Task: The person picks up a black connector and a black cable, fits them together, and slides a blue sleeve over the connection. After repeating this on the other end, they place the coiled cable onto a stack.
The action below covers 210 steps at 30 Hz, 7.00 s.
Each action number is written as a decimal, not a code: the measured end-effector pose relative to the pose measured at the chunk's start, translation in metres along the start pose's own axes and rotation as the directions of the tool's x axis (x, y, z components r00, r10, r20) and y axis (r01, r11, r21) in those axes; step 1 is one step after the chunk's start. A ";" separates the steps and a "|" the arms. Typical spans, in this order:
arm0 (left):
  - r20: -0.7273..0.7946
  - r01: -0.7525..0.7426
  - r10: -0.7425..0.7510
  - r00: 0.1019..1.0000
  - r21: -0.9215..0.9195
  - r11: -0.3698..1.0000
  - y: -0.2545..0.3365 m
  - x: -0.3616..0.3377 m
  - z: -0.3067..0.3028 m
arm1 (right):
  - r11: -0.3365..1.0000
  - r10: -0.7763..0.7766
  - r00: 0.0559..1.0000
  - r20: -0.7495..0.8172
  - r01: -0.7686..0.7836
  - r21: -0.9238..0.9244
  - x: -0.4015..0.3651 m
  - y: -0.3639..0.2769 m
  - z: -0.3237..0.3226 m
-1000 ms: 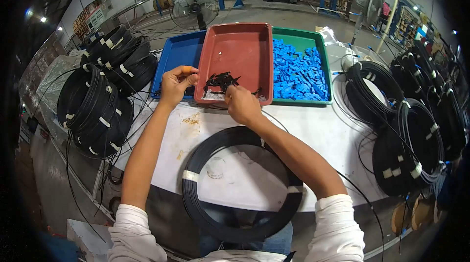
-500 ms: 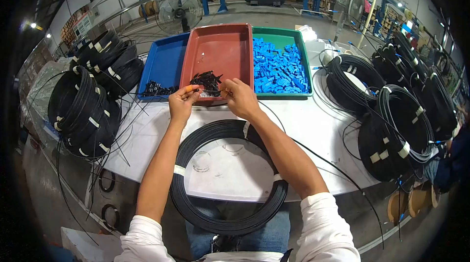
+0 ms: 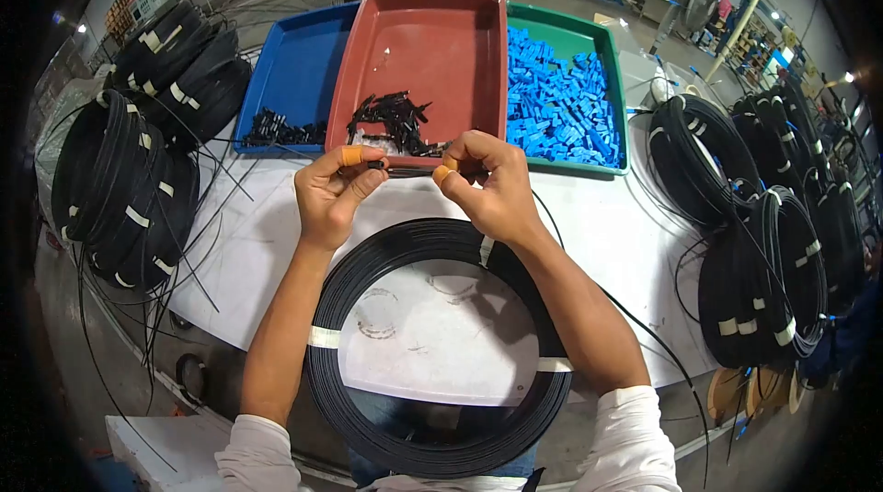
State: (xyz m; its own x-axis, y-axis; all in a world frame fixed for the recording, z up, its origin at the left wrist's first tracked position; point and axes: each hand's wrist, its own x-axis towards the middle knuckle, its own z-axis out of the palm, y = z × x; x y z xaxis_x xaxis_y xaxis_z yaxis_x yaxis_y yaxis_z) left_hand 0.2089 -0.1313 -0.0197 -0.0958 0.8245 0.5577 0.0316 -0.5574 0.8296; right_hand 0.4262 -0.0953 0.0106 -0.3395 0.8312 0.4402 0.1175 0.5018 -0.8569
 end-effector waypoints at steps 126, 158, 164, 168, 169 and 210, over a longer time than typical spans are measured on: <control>0.029 0.459 -0.462 0.886 0.077 0.885 -0.057 0.113 -0.021 | 0.825 -0.247 0.692 0.679 0.518 -0.227 -0.019 0.004 0.015; 0.104 -0.191 0.162 0.981 0.427 0.884 0.050 -0.036 0.019 | 0.968 -0.248 0.964 0.093 0.250 -0.015 -0.027 -0.022 0.003; 0.208 -0.222 0.131 0.969 0.511 0.830 0.054 -0.039 0.021 | 0.996 -0.087 0.981 0.173 0.084 0.022 -0.035 -0.017 0.005; 0.187 -0.177 0.091 0.978 0.521 0.835 0.049 -0.038 0.021 | 0.986 -0.078 0.992 0.101 0.062 0.153 -0.034 0.003 0.013; 0.206 -0.232 0.142 0.968 0.526 0.818 0.049 -0.038 0.020 | 0.991 -0.055 0.992 0.113 0.040 0.129 -0.033 0.010 0.011; 0.152 0.057 -0.117 0.982 0.353 0.934 0.040 -0.049 0.007 | 0.983 -0.042 0.966 0.257 0.085 -0.161 -0.030 0.005 0.006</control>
State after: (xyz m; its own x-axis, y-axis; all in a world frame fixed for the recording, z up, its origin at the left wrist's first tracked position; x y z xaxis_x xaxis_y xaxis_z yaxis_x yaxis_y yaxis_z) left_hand 0.2219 -0.1930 -0.0137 0.0531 0.8891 0.4546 0.3754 -0.4396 0.8160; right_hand 0.4315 -0.1194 -0.0085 -0.5725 0.7202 0.3919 0.2366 0.6027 -0.7620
